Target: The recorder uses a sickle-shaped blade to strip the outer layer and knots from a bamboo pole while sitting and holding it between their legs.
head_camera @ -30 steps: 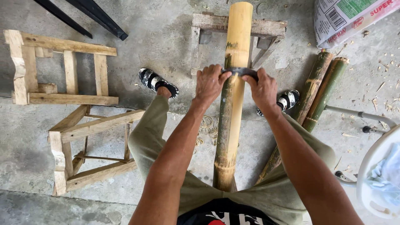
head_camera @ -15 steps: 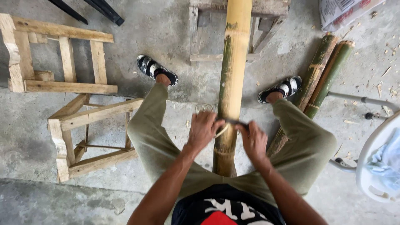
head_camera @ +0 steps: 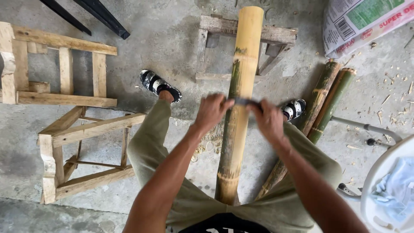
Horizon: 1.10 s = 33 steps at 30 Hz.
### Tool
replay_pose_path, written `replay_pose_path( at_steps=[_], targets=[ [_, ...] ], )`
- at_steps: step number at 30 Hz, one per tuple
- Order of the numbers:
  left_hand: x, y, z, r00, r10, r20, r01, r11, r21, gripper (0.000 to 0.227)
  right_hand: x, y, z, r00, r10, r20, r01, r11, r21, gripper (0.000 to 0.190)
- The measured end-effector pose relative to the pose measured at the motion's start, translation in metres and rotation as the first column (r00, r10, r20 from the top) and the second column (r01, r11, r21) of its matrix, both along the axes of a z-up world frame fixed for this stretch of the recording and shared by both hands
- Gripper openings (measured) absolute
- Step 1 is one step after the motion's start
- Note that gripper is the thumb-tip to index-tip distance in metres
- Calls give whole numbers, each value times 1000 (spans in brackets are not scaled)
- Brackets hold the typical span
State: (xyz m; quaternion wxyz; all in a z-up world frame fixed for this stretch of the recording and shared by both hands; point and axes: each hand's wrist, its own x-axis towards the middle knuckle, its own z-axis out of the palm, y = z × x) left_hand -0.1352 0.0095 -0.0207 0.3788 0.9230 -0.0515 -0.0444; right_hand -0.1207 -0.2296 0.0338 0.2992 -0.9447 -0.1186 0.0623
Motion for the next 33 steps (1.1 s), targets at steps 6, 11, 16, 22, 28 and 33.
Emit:
replay_pose_path(
  at_steps=[6,11,16,22,28,33],
  targets=[
    [181,1,8,997,78,11,-77,994,-82,46,172,4,-18,973,35,227,-22,998,-56,44],
    [223,1,-13,989,91,119,-97,994,46,46,213,14,-12,989,-30,146,38,998,-56,45],
    [193,2,-28,946,104,306,-139,986,93,51,183,14,-7,982,-15,186,33,995,-94,45],
    [129,-1,-4,996,73,46,-78,989,123,55,121,14,3,992,-29,124,35,998,-43,41],
    [37,-4,4,992,49,119,-67,986,150,57,23,8,-10,988,-68,141,82,992,-96,42],
    [-47,-5,21,996,9,93,-18,995,96,51,-67,2,-13,991,-105,79,111,991,-79,51]
  ],
)
